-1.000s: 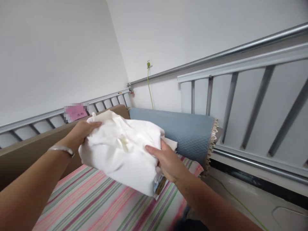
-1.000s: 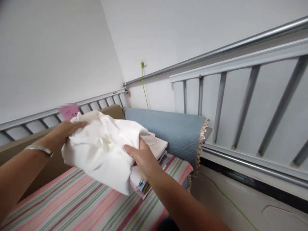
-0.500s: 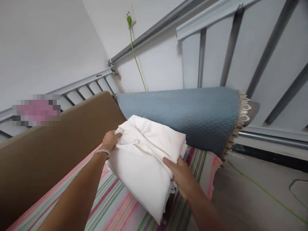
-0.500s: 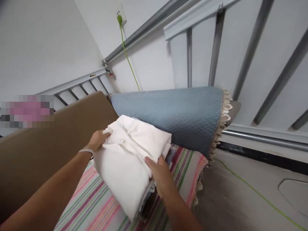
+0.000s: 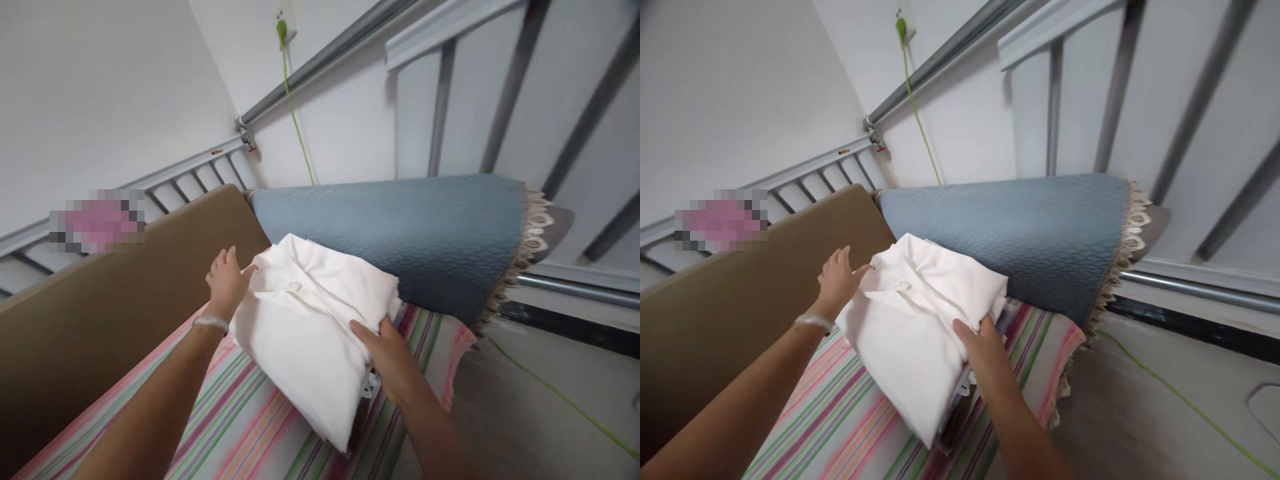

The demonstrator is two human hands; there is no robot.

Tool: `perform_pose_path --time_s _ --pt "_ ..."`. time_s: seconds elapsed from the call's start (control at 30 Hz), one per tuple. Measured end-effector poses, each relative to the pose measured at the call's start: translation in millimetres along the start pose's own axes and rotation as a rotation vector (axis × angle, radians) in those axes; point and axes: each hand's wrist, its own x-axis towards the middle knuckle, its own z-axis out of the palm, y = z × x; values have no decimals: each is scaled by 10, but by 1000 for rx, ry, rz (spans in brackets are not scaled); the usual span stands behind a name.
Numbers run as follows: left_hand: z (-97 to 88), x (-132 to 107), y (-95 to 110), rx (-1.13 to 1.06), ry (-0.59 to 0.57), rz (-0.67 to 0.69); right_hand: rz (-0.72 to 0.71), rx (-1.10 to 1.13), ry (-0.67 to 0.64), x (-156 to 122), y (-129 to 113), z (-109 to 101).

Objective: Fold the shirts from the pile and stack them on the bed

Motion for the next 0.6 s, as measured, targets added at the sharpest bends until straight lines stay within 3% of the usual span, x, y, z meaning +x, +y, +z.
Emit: perform_pose_path --time_s 0.07,0.1,0.17,0.27,0.37,0.53,0.6 --pt "-95 -132 202 62 79 270 18 51 -28 -16 -35 15" --pt "-95 -187 301 76 56 386 22 79 -44 -22 -59 13" --pt "7 -267 461 83 -82 473 17 143 -78 -31 -113 -12" --pt "303 -314 555 61 -278 401 38 209 -123 -43 -194 -80" --pt "541 -307 517 8 -353 335 71 207 -150 -35 -249 -128" --pt "602 -304 506 -9 -364 293 -81 157 -82 91 -215 -166" --pt "592 -328 548 -4 -365 283 -71 102 -51 148 -179 -222"
